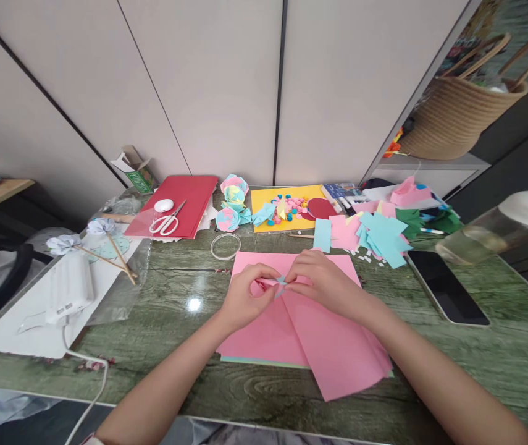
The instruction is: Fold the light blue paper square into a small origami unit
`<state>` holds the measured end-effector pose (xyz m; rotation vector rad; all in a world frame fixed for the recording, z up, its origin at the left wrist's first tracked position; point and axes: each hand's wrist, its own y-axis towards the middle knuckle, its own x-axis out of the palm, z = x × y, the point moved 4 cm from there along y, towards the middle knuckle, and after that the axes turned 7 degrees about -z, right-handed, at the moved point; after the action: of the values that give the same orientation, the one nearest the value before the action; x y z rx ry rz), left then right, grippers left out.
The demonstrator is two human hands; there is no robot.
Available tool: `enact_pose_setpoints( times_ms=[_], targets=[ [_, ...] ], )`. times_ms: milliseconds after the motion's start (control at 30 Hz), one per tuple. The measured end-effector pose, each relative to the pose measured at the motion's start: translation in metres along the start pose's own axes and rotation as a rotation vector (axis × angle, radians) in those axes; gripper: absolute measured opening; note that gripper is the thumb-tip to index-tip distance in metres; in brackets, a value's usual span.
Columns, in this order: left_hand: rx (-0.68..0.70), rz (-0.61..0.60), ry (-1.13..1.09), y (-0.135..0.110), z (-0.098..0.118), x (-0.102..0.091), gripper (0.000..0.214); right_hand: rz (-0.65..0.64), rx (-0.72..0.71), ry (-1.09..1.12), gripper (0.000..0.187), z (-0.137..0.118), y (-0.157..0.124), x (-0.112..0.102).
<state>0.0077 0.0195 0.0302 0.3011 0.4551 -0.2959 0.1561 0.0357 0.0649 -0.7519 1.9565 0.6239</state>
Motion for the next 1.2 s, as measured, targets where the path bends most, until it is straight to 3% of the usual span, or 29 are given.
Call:
enact_pose_setpoints(
  times_ms=[733,867,1000,1200],
  targets=[
    [0.014,-0.045,-0.003,-0.001,-0.002,0.004,0.015,-0.046,0.001,0.085,0.013,0.004,0.0,0.004],
    [0.043,-0.036,-0.151,0.0,0.004,0.0,0.019,-0.053,0.027,0.161,0.014,0.004,0.0,-0.001],
    [0.082,0.09,-0.419,0.003,0.0,-0.011,0.028,-0.056,0.109,0.314,0.014,0.012,0.0,-0.007],
    [-0.128,-0.061,-0.695,0.009,-0.019,-0.005,0.017,-0.134,0.179,0.562,0.017,0.029,0.002,-0.002]
  ],
)
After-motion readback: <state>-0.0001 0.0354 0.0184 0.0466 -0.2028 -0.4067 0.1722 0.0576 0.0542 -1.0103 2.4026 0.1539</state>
